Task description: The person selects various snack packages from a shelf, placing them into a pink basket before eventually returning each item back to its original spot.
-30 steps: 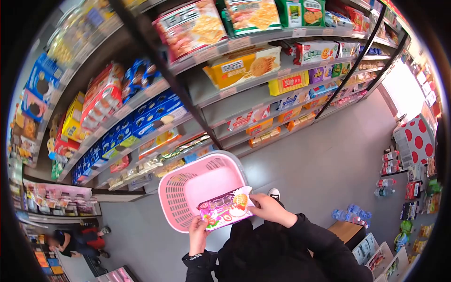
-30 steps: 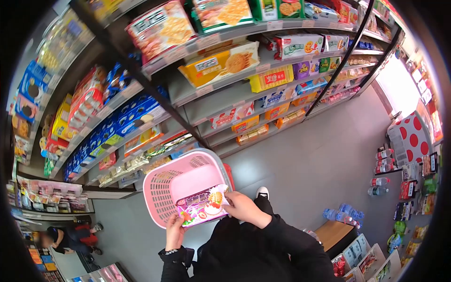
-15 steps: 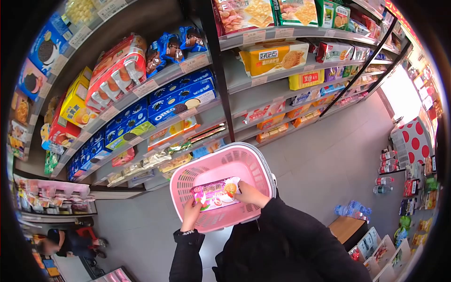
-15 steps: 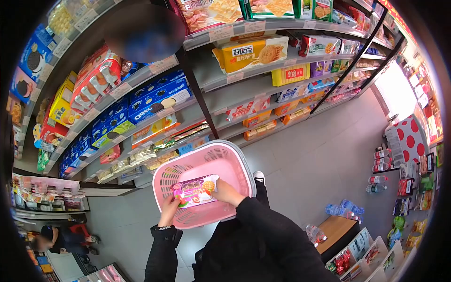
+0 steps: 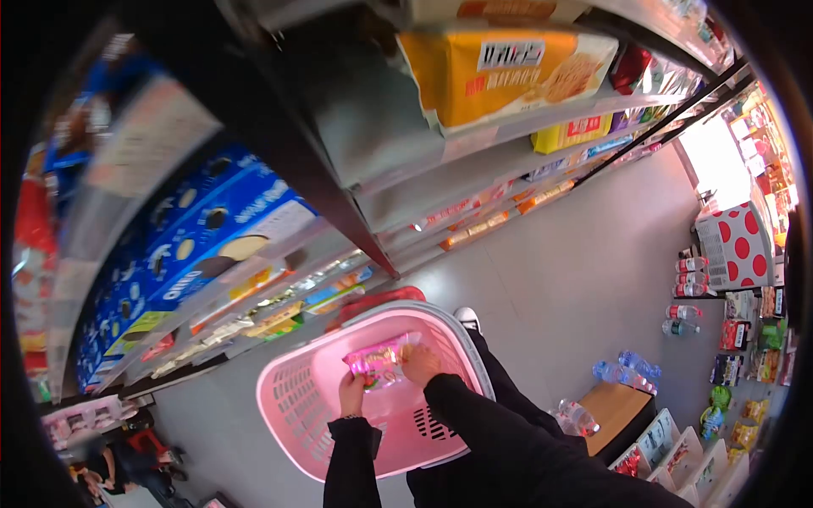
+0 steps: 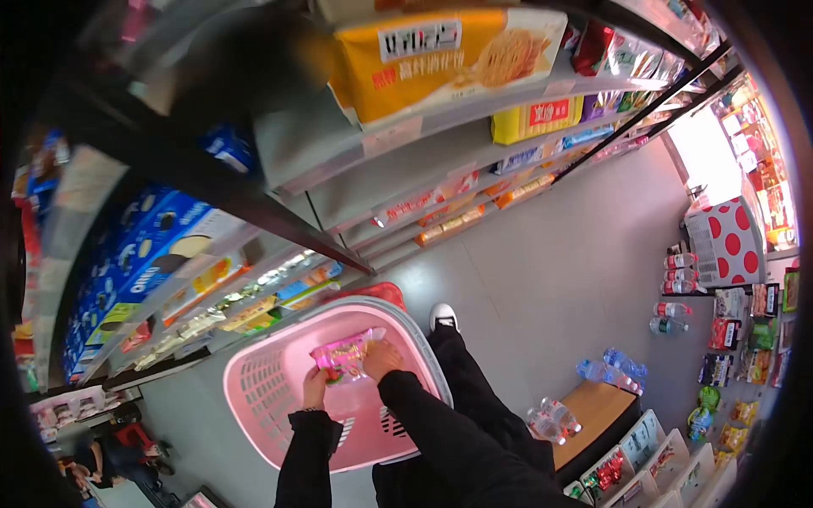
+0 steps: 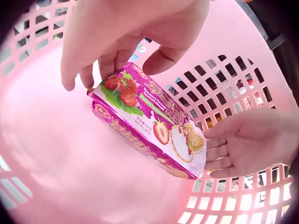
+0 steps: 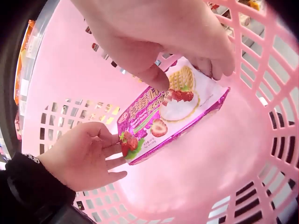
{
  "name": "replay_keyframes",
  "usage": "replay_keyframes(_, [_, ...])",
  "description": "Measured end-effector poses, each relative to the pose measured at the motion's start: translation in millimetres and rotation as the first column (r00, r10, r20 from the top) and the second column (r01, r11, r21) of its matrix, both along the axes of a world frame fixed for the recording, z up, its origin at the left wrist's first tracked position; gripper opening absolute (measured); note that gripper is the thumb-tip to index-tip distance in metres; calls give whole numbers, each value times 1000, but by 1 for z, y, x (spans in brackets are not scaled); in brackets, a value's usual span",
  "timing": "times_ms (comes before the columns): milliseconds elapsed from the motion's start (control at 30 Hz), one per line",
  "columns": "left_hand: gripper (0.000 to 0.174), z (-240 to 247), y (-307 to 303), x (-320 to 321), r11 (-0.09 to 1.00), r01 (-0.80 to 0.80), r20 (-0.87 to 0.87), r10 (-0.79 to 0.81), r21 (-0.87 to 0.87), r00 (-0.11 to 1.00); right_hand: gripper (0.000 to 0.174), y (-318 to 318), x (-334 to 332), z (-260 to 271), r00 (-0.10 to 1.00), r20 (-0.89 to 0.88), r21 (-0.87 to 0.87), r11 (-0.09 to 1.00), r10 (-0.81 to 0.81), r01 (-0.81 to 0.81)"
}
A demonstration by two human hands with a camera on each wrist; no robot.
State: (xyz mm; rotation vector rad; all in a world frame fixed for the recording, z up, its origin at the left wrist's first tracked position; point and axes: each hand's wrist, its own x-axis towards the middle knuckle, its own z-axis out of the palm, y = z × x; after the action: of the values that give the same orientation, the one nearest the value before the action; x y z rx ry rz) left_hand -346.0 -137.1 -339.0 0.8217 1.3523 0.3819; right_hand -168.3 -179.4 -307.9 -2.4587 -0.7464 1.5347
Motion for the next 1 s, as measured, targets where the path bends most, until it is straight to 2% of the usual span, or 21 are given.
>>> replay_keyframes(100, [17, -3, 4, 16, 1000, -3, 16, 3, -2, 1000, 51, 6, -6, -19, 991, 91, -5, 995, -102, 103])
replay_keyframes(167, [18, 2, 5, 18, 999, 25, -15, -26, -44, 1000, 54, 9, -8, -32, 971, 240, 72, 997, 8, -26])
replay_keyframes(233, [32, 2, 7, 20, 997, -6, -48, 2, -80, 999, 57, 8, -9, -26, 979, 201, 100, 995, -46, 26])
replay_keyframes(267, [32, 1, 5, 20, 997, 9, -51, -14, -81, 999, 59, 10, -9, -20, 981, 169, 139, 988, -91, 67])
replay_keyframes(300, [39, -5, 1, 16, 999, -12, -147, 7, -37, 989, 66, 9, -17, -26, 963, 248, 152, 986, -108, 71])
replay_keyframes(367, [58, -26, -8, 0, 1000, 7, -377, 0, 16, 926, 68, 11, -20, -4, 966, 229, 199, 977, -120, 74])
replay_keyframes(400, [51, -37, -9, -10, 995, 102, -482, -87, 6, 872, 69, 14, -22, 8, 971, 210, 243, 968, -116, 63])
replay_keyframes(433, [45, -5, -5, 2, 987, 154, -440, -160, -48, 884, 65, 15, -26, 15, 936, 350, 317, 938, 21, -140])
replay_keyframes(467, [39, 30, -4, 14, 973, 208, -395, -229, -96, 890, 65, 14, -26, 23, 933, 360, 339, 931, 4, -135])
replay_keyframes(533, [28, 60, -10, 19, 965, 236, -214, -207, 116, 955, 48, 12, -11, 66, 960, 34, 528, 810, 278, -253])
replay_keyframes(600, [26, 96, -12, 29, 920, 297, -113, -277, 256, 954, 29, 14, 12, 94, 869, -184, 617, 742, 460, -262])
replay_keyframes(633, [27, 132, -12, 47, 874, 389, -198, -343, 290, 918, 20, 8, 25, 112, 892, -176, 748, 645, 417, -154])
replay_keyframes(667, [30, 151, -12, 53, 857, 432, -172, -397, 282, 901, 19, 6, 45, 127, 859, -216, 808, 579, 464, -110])
replay_keyframes(700, [32, 166, -9, 63, 848, 421, -92, -414, 322, 906, 17, 3, 66, 152, 887, -219, 777, 622, 407, -94])
replay_keyframes(767, [34, 199, 2, 91, 835, 402, -18, -427, 375, 904, 19, 7, 110, 180, 949, -182, 878, 477, 257, 40])
replay_keyframes(800, [36, 217, 14, 112, 813, 395, -6, -435, 428, 900, 22, 18, 130, 162, 980, 17, 905, 413, 199, -99])
replay_keyframes(833, [38, 230, 28, 134, 785, 392, 5, -449, 480, 894, 27, 22, 151, 195, 1000, 12, 905, 426, -9, -7])
replay_keyframes(867, [42, 236, 41, 154, 722, 393, -11, -472, 570, 882, 33, 33, 173, 189, 976, 149, 952, 289, -157, -99])
replay_keyframes(900, [45, 247, 50, 181, 666, 393, -84, -446, 635, 891, 40, 43, 194, 197, 959, 161, 938, 339, -232, -76])
replay_keyframes(933, [48, 257, 59, 205, 604, 395, -154, -411, 692, 899, 44, 56, 214, 200, 914, 259, 933, 327, -313, -152])
replay_keyframes(1000, [54, 244, 85, 241, 276, 529, -461, -275, 803, 844, 43, 79, 246, 205, 878, 269, 943, 292, -395, -158])
